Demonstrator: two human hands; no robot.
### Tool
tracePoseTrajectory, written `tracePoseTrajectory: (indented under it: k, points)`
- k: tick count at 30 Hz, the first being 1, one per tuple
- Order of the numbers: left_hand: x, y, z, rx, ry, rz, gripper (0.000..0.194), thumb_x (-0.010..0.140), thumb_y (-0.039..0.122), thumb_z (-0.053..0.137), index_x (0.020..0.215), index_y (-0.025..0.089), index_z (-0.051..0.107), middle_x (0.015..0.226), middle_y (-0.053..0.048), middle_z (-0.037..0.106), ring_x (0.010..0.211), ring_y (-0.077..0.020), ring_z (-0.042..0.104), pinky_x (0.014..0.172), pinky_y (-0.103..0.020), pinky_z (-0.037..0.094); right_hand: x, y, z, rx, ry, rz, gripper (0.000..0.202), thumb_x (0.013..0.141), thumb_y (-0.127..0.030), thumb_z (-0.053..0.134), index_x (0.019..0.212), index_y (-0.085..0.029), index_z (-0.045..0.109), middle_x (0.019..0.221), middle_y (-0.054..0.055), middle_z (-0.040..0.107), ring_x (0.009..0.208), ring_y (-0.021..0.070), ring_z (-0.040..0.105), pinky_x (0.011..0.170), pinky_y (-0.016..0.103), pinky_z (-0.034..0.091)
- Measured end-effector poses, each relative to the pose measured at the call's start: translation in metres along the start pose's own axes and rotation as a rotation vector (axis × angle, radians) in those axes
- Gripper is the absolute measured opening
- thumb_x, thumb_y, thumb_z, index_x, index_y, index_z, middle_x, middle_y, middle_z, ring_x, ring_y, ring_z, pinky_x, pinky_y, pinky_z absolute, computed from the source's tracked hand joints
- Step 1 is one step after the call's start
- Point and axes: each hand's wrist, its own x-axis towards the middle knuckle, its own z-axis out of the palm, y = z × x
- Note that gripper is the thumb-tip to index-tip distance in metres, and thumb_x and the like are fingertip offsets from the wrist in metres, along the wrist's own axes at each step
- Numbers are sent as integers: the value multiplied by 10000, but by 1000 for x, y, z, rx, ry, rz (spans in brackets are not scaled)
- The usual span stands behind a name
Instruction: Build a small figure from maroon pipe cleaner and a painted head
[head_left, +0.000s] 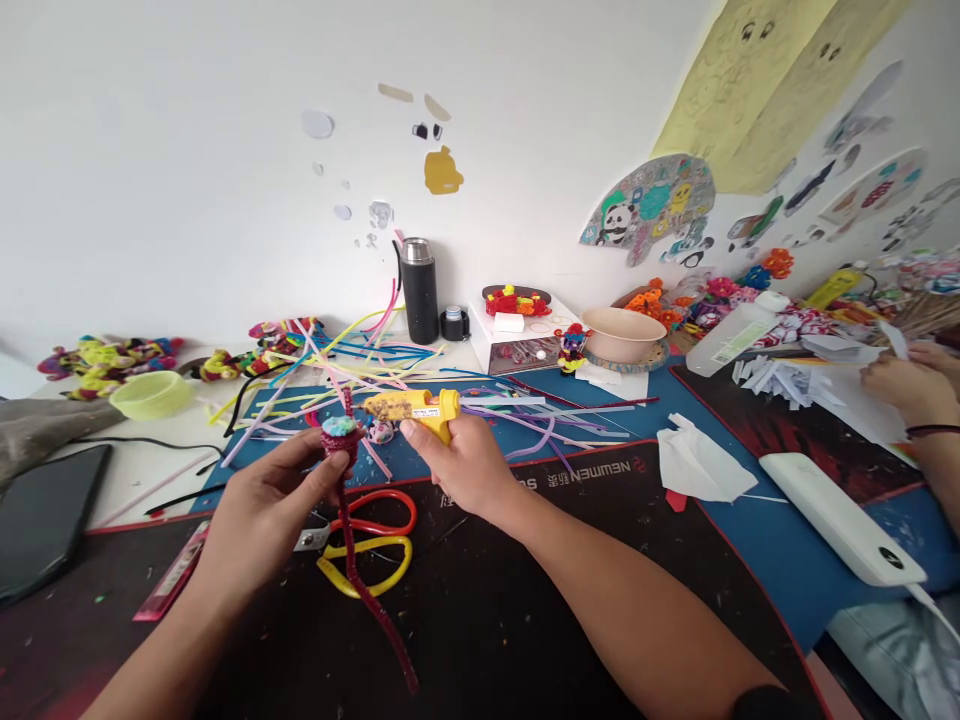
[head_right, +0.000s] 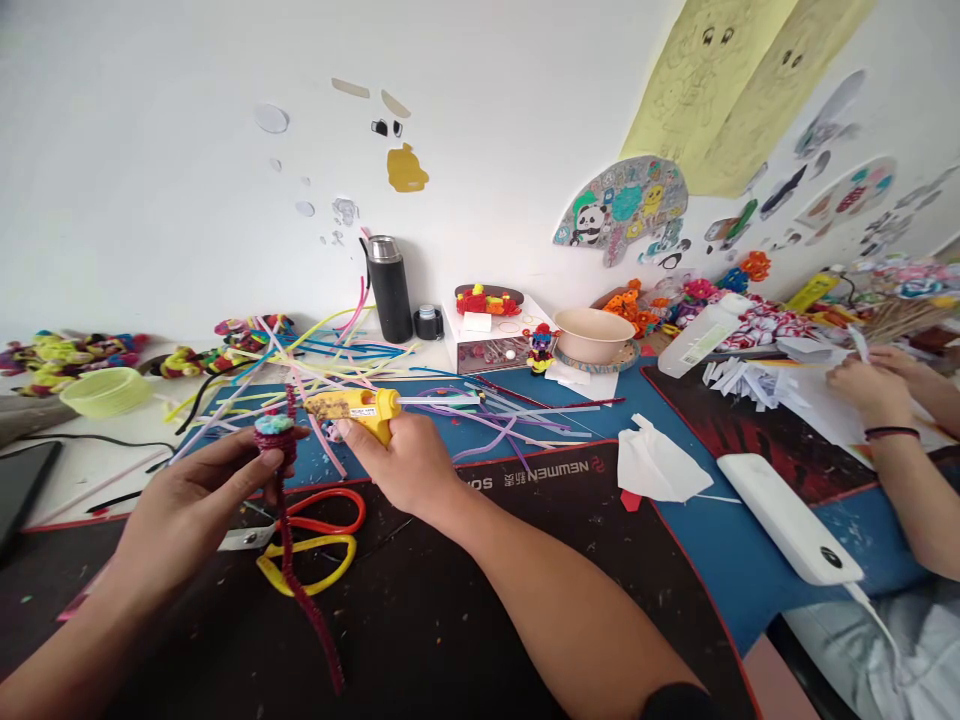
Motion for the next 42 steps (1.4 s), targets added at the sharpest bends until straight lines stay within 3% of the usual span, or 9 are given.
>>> tracePoseTrajectory:
  k: [5, 12, 16, 20, 34, 42]
  points:
    - [-4, 11, 7, -8, 37, -45, 709, 533, 778, 983, 944, 209, 889, 765, -50, 806, 690, -238, 694, 626, -333, 611, 0, -1, -1, 15, 22, 13, 658, 1010, -810, 575, 670, -250, 524, 525, -11, 533, 532, 150, 522, 570, 294, 352]
    - [-4, 11, 6, 1, 44, -61, 728, 531, 763, 974, 986, 201, 887, 851, -78, 848, 717, -259, 722, 633, -353, 626, -1, 0, -1, 0, 11, 9, 636, 1033, -783, 581, 695, -246, 538, 539, -7, 553, 579, 166, 579, 587, 285, 378]
    - [-2, 2, 1, 26, 13, -21, 711, 627, 770, 950, 1037, 191, 891, 872, -83, 854, 719, -263, 732, 638, -353, 631, -1, -1, -1, -9, -1, 10, 618, 1051, -757, 580, 706, -245, 573, 536, -6, 553, 619, 181, 620, 609, 281, 404]
    - [1, -7, -6, 61, -56, 16, 619, 787, 709, 925, 1129, 194, 893, 967, -93, 871, 839, -284, 780, 743, -355, 659, -1, -1, 0, -10, -8, -1, 629, 1052, -764, 579, 695, -247, 556, 546, -6, 561, 605, 174, 602, 605, 285, 396]
    - [2, -12, -10, 44, -53, 4, 629, 811, 710, 929, 1178, 202, 883, 1073, -98, 889, 884, -276, 793, 796, -347, 665, -2, -2, 1, -46, -14, -1, 638, 1033, -765, 599, 672, -246, 507, 569, 0, 554, 571, 154, 511, 578, 308, 328]
    - [1, -8, -9, 44, -34, 17, 602, 781, 703, 945, 1131, 215, 904, 929, -69, 862, 806, -275, 781, 759, -356, 664, -2, -1, 0, -57, -11, -8, 644, 1041, -763, 594, 669, -243, 514, 570, 1, 560, 574, 157, 527, 579, 305, 342]
